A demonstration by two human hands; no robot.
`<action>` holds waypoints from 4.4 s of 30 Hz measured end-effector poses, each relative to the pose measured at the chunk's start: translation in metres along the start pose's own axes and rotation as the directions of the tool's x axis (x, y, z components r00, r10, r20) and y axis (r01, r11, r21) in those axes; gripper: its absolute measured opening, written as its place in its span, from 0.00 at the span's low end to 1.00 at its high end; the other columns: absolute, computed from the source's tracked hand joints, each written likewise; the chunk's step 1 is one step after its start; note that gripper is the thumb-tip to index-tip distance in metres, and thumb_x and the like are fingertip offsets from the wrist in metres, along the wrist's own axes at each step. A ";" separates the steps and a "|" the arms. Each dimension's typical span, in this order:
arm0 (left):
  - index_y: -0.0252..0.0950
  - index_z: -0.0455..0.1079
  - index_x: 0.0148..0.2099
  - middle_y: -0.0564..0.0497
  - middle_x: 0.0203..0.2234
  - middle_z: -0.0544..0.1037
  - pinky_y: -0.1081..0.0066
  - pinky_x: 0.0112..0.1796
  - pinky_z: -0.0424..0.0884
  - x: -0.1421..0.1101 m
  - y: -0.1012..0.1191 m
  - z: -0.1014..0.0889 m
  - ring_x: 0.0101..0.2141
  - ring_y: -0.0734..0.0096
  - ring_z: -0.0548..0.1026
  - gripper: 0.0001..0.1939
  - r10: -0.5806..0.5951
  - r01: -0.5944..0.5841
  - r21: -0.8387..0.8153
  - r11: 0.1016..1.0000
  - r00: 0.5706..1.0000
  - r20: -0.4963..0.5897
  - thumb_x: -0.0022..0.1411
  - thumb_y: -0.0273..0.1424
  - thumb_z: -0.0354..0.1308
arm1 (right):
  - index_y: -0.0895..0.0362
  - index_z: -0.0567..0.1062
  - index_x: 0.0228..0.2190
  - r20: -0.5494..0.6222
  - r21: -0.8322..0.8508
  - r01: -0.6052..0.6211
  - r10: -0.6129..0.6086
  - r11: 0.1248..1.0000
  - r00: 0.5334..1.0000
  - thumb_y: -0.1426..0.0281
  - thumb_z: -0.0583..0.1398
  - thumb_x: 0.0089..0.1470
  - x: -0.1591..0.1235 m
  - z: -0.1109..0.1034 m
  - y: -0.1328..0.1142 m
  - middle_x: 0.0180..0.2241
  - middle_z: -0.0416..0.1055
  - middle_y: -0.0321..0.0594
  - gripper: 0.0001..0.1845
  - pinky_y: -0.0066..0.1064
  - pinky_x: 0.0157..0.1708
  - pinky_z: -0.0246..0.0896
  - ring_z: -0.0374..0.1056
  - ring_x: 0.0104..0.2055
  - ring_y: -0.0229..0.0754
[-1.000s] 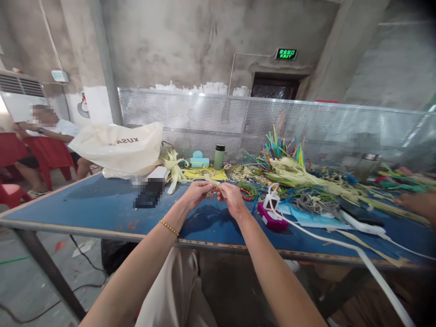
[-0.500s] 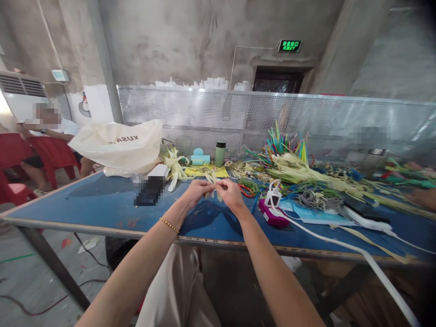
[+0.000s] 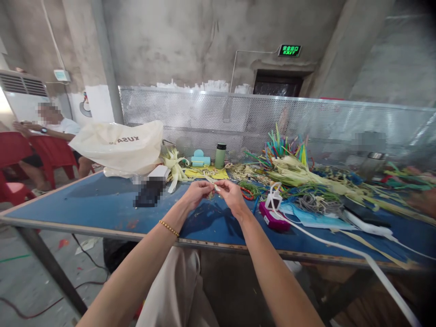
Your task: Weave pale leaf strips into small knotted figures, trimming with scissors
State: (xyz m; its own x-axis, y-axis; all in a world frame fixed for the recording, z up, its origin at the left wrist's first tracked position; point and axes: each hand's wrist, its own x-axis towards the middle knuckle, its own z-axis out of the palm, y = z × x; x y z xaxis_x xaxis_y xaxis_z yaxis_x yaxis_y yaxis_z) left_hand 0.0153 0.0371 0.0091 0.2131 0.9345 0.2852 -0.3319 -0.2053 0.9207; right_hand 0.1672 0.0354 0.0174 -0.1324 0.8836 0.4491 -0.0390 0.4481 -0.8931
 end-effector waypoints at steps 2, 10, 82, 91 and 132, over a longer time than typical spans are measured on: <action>0.28 0.75 0.27 0.48 0.20 0.74 0.73 0.25 0.58 -0.001 0.001 0.000 0.21 0.77 0.67 0.17 0.014 -0.015 0.030 0.999 1.000 0.007 0.42 0.38 0.72 | 0.58 0.77 0.31 0.003 -0.010 -0.019 0.019 1.000 1.000 0.64 0.65 0.38 0.001 0.000 0.000 0.27 0.75 0.38 0.15 0.34 0.36 0.64 0.70 0.30 0.41; 0.30 0.74 0.27 0.49 0.19 0.76 0.73 0.28 0.61 -0.004 0.006 0.005 0.23 0.75 0.69 0.10 0.146 -0.138 0.184 0.973 0.989 -0.035 0.45 0.32 0.69 | 0.60 0.77 0.24 -0.091 -0.168 -0.084 0.069 0.982 0.993 0.59 0.64 0.39 -0.001 -0.003 -0.008 0.22 0.74 0.38 0.15 0.30 0.27 0.59 0.66 0.25 0.39; 0.28 0.78 0.31 0.47 0.24 0.77 0.72 0.28 0.62 -0.006 0.003 0.001 0.25 0.74 0.70 0.14 -0.031 0.033 -0.057 0.998 0.999 0.040 0.39 0.29 0.73 | 0.55 0.80 0.34 0.231 -0.818 0.465 -0.546 0.338 0.805 0.70 0.57 0.61 -0.008 -0.007 0.001 0.32 0.75 0.41 0.10 0.35 0.39 0.51 0.67 0.38 0.44; 0.30 0.76 0.29 0.52 0.19 0.74 0.73 0.24 0.61 -0.008 0.007 0.005 0.20 0.78 0.66 0.15 -0.022 0.026 0.036 0.999 0.995 -0.099 0.37 0.30 0.74 | 0.56 0.79 0.38 0.277 -0.839 0.496 -0.606 0.226 0.746 0.72 0.56 0.62 -0.012 -0.004 -0.004 0.33 0.72 0.43 0.11 0.36 0.38 0.52 0.64 0.39 0.44; 0.29 0.76 0.30 0.49 0.24 0.77 0.71 0.33 0.68 -0.007 0.007 0.008 0.26 0.73 0.73 0.14 0.069 -0.081 -0.153 0.985 0.994 -0.081 0.38 0.27 0.72 | 0.55 0.78 0.33 0.319 -0.825 0.534 -0.628 0.185 0.710 0.73 0.55 0.62 -0.016 -0.006 -0.005 0.31 0.73 0.42 0.11 0.34 0.39 0.58 0.66 0.37 0.43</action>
State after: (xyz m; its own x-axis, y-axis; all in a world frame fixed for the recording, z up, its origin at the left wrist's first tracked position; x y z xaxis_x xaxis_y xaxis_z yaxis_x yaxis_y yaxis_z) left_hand 0.0194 0.0266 0.0154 0.1142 0.9385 0.3258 -0.4851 -0.2335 0.8427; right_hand 0.1758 0.0195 0.0145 -0.3853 0.3029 0.8717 0.7395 0.6664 0.0953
